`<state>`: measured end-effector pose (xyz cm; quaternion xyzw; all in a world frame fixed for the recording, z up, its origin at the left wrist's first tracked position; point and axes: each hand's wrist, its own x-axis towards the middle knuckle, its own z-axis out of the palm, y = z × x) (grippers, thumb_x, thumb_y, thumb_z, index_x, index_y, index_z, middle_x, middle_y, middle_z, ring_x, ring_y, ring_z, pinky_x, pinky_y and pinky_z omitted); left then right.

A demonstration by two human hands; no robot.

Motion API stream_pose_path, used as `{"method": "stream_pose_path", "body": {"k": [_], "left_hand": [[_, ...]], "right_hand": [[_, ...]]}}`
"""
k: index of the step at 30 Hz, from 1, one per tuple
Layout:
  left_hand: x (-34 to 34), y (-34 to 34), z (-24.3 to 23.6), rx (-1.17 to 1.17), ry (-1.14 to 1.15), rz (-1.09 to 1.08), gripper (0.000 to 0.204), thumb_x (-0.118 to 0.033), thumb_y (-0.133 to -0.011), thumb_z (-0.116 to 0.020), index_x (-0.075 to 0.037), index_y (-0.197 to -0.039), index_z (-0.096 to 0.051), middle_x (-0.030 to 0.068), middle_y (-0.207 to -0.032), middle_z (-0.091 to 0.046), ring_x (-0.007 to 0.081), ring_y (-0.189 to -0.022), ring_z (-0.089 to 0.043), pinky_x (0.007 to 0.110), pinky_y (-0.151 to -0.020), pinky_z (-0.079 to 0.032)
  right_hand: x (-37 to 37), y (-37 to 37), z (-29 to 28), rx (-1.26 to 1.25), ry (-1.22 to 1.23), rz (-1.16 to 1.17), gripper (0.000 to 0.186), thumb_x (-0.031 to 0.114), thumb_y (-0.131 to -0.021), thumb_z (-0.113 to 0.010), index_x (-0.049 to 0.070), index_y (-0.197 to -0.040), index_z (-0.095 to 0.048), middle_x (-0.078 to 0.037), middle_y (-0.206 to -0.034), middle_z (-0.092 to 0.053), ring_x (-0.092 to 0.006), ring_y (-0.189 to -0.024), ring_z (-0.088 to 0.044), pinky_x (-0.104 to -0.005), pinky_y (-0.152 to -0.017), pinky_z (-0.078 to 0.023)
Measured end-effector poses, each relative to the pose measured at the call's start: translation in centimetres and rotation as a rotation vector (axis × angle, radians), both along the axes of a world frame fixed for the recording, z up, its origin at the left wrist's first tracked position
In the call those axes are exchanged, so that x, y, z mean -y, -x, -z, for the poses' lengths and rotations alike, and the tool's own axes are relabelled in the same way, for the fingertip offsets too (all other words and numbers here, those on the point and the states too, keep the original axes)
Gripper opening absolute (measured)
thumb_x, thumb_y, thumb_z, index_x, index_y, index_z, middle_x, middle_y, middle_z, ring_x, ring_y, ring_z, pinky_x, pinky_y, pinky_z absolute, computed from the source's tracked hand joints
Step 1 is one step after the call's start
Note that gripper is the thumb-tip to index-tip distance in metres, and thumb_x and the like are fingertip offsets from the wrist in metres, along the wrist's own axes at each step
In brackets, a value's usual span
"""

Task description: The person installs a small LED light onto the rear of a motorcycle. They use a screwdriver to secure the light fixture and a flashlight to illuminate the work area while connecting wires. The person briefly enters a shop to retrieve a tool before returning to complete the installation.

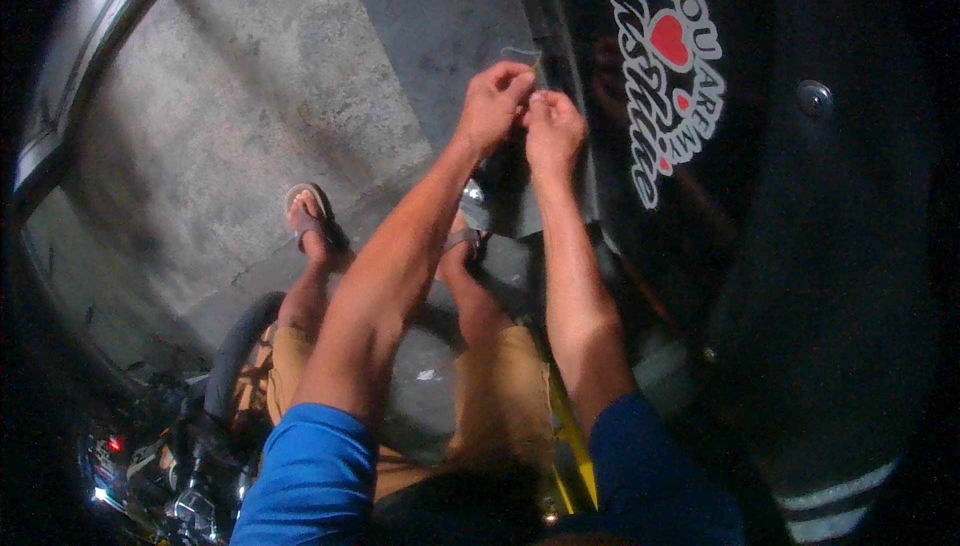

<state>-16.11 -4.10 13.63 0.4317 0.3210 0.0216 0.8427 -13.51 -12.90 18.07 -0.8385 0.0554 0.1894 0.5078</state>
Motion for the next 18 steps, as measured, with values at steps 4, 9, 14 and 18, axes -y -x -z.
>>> {"method": "stream_pose_path", "body": {"k": [4,9,14,18], "left_hand": [[0.3,-0.3,0.4,-0.047,-0.012,-0.046,0.017,-0.019,-0.095,-0.061,-0.004,-0.101,-0.061,0.0008,-0.082,-0.061,0.0071,-0.069,-0.055,0.022,-0.059,-0.046],[-0.1,-1.2,-0.4,-0.042,0.180,-0.158,0.016,-0.018,-0.095,-0.060,-0.004,-0.101,-0.059,0.0021,-0.081,-0.061,0.0083,-0.071,-0.057,0.023,-0.060,-0.049],[-0.5,0.8,0.9,-0.084,-0.123,0.123,0.014,-0.016,-0.095,-0.059,-0.002,-0.095,-0.060,0.0020,-0.079,-0.062,0.0083,-0.070,-0.058,0.024,-0.062,-0.050],[-0.1,2.3,1.7,-0.130,-0.285,0.110,0.019,-0.018,-0.090,-0.063,0.001,-0.092,-0.063,0.0060,-0.075,-0.065,0.0114,-0.069,-0.061,0.027,-0.063,-0.050]], "right_hand": [[-0.4,0.0,-0.4,0.137,0.126,-0.075,0.014,0.010,-0.091,-0.058,-0.004,-0.093,-0.060,-0.010,-0.080,-0.066,-0.0152,-0.070,-0.063,-0.0279,-0.064,-0.049],[0.6,-0.1,0.4,0.005,0.162,-0.085,0.017,0.011,-0.091,-0.059,-0.005,-0.095,-0.060,-0.011,-0.084,-0.066,-0.0158,-0.075,-0.063,-0.0291,-0.068,-0.049],[0.7,0.5,0.0,0.092,0.217,-0.091,0.024,0.007,-0.088,-0.059,-0.003,-0.111,-0.059,-0.013,-0.088,-0.066,-0.0221,-0.078,-0.064,-0.0341,-0.073,-0.050],[0.8,0.3,-1.0,0.205,0.390,-0.229,0.038,0.003,-0.085,-0.058,0.002,-0.123,-0.055,-0.017,-0.096,-0.065,-0.0325,-0.088,-0.064,-0.0402,-0.081,-0.049]]}}
